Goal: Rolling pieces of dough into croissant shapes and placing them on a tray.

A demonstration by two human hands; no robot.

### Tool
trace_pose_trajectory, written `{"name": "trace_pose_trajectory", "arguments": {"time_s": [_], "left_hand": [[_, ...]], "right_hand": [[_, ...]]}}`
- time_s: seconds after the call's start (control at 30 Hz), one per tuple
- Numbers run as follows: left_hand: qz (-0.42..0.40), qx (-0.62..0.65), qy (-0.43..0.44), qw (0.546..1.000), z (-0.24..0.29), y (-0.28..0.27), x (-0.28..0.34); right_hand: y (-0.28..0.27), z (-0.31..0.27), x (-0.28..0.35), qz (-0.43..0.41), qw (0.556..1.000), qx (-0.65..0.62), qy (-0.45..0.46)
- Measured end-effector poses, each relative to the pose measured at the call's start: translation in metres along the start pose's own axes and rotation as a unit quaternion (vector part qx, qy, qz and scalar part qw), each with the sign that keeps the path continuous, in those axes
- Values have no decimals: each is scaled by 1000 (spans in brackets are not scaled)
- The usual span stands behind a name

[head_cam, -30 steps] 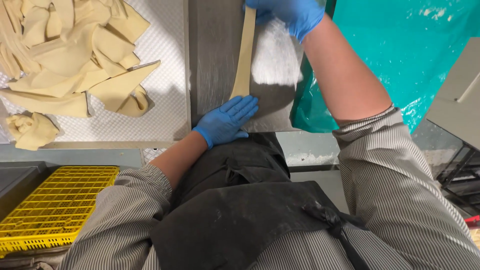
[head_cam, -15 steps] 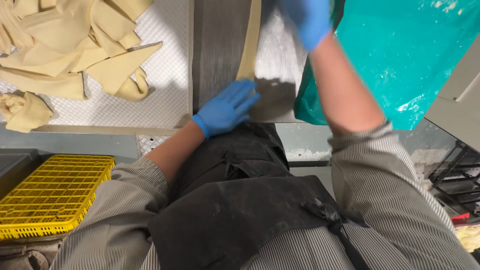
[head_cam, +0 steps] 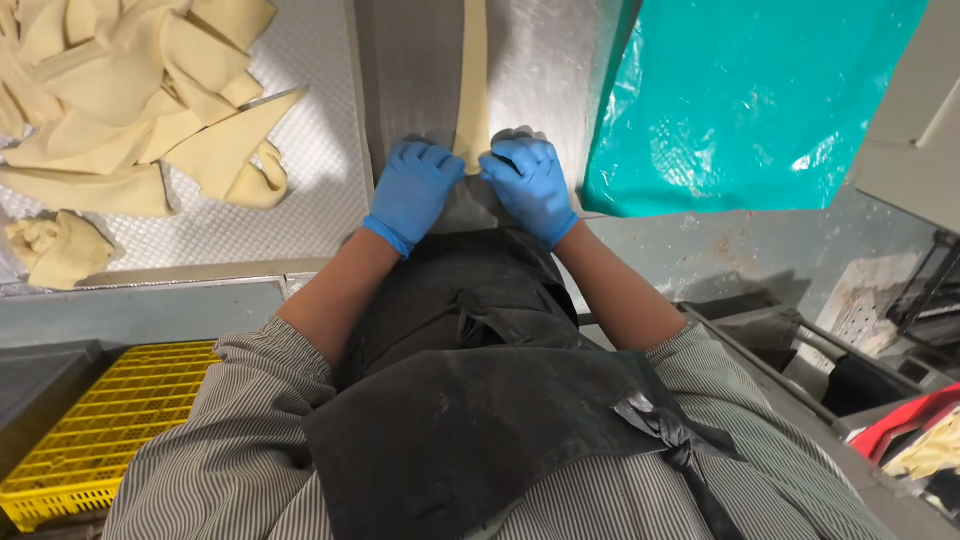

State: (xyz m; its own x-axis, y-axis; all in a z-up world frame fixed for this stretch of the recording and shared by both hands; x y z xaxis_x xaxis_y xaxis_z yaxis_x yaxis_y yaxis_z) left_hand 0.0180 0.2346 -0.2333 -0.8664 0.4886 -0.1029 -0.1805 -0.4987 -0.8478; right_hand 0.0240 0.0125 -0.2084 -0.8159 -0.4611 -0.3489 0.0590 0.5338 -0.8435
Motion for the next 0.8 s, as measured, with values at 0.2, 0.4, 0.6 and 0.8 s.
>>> {"name": "trace_pose_trajectory", "arguments": {"time_s": [0.2,0.4,0.6,0.8], "left_hand": [[25,-6,14,1000,19,-2,17],[-48,89,-54,993,15,-14,-10],[-52,84,-31,995,14,-6,-6],[-9,138,-89,986,11,-31,-35]], "right_hand": [[8,-33,24,-104,993,-36,50],[8,-31,3,-128,987,39,90],[13,-24,2,-120,991,-20,50],[5,-23,-22,-87,993,21,76]]}}
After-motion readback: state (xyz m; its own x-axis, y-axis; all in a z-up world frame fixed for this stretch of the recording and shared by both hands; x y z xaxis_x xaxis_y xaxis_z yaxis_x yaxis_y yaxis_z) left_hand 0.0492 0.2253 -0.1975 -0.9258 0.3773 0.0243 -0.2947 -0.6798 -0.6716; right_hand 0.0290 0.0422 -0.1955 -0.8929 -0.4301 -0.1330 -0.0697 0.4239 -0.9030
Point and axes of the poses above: each hand's wrist, its own x-axis away from the middle knuckle, its own y-axis out of the palm, z = x × y, the point moved 1 cm from there along -x, towards the middle knuckle, and after that the axes turned 8 degrees about z, right-handed, at the moved point
